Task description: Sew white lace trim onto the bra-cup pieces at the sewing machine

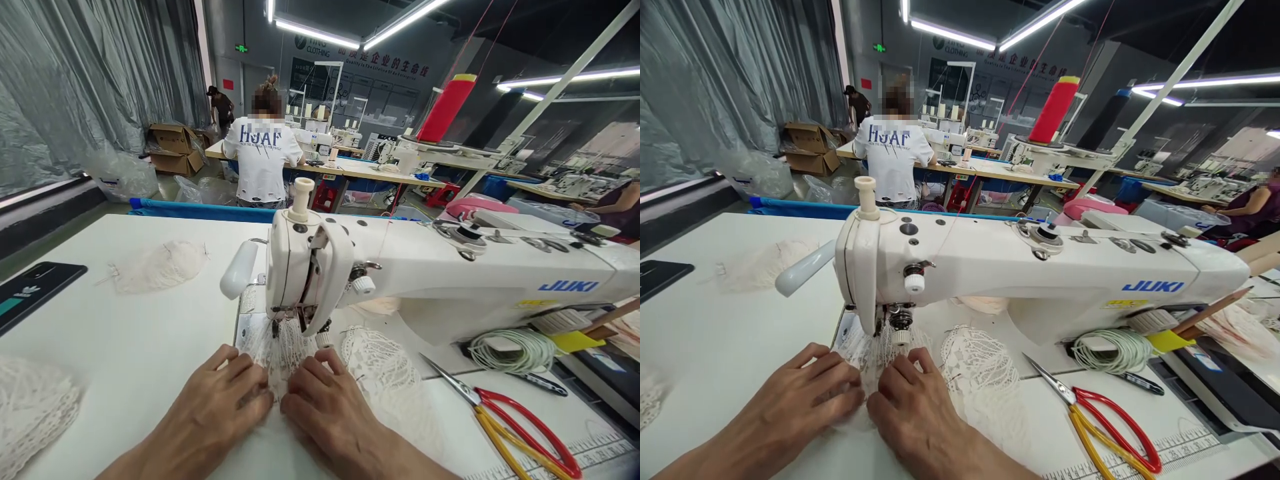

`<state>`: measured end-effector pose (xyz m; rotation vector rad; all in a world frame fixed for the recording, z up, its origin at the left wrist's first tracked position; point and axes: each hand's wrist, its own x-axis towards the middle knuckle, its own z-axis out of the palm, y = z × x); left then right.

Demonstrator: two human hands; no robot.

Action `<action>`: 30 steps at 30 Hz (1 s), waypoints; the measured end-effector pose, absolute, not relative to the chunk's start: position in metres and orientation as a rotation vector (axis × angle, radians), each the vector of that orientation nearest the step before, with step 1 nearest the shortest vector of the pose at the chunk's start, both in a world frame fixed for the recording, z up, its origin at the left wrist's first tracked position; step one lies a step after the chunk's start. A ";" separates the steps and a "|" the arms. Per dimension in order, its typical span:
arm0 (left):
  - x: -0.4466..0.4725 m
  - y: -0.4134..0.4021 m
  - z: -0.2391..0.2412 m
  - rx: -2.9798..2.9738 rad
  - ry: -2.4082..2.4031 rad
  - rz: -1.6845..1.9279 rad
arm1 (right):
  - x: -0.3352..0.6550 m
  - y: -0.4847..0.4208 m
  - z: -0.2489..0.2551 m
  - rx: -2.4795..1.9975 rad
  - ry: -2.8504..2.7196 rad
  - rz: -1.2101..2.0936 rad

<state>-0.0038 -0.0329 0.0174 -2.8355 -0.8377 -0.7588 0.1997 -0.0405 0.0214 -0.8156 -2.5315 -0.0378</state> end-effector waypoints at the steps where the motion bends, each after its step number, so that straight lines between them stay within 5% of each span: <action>1: -0.005 -0.033 0.017 -2.824 -0.851 -0.757 | 0.200 -0.041 0.022 -0.803 -2.544 -0.044; 15: -0.002 -0.036 0.012 -2.872 -0.767 -0.982 | 0.201 -0.044 0.021 -0.778 -2.537 -0.050; 30: 0.000 -0.037 0.005 -2.836 -0.825 -0.795 | 0.200 -0.042 0.019 -0.698 -2.568 -0.036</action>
